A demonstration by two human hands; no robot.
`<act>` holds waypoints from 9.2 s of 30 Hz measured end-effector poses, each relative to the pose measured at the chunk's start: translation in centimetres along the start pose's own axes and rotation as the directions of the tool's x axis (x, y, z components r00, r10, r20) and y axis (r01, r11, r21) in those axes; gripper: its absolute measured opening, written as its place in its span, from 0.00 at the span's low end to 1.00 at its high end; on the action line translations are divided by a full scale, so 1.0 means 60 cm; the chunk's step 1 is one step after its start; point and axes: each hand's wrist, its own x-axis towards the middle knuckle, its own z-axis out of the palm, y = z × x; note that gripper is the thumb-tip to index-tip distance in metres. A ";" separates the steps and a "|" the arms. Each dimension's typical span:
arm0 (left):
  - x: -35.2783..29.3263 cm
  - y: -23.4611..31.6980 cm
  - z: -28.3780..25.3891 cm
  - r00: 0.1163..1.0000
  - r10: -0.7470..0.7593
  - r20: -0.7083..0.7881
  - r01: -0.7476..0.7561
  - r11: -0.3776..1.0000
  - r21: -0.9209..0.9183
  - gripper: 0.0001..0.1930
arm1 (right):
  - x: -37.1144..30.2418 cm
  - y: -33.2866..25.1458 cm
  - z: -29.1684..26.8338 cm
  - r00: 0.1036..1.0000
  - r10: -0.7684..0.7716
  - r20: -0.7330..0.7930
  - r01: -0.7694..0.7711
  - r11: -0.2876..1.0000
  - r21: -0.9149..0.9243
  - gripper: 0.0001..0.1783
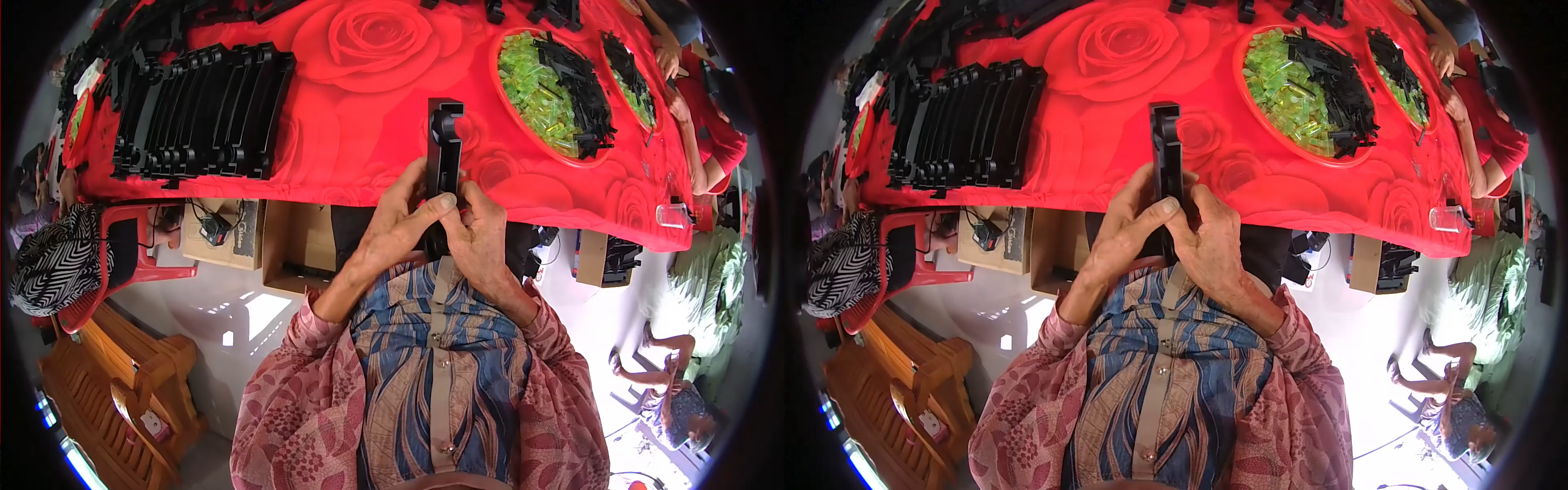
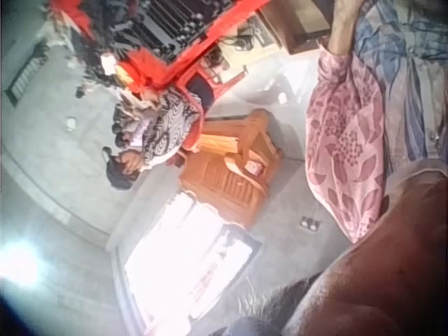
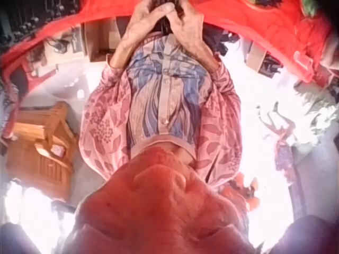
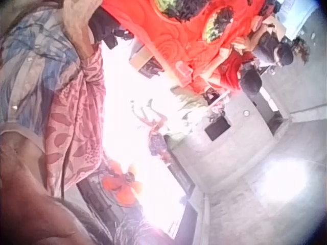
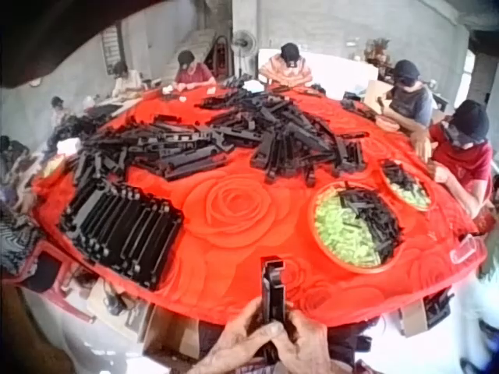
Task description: The person assembles a plastic housing by inserting small components into a casing and pressing the parts into place by hand.
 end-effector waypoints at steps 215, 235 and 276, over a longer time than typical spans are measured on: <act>-0.030 -0.040 -0.056 0.993 -0.114 -0.006 0.095 0.795 0.600 0.12 | 0.097 -0.042 -0.075 0.749 0.101 0.654 0.276 0.851 -0.447 0.12; -0.034 -0.032 -0.058 0.986 -0.167 0.016 0.130 0.821 0.556 0.10 | 0.101 -0.064 -0.054 0.721 0.236 0.652 0.271 0.770 -0.578 0.14; 0.010 -0.020 -0.025 0.972 -0.104 0.213 0.221 0.717 -0.661 0.21 | 0.161 -0.050 -0.058 0.981 -0.030 0.189 -0.053 0.907 0.418 0.17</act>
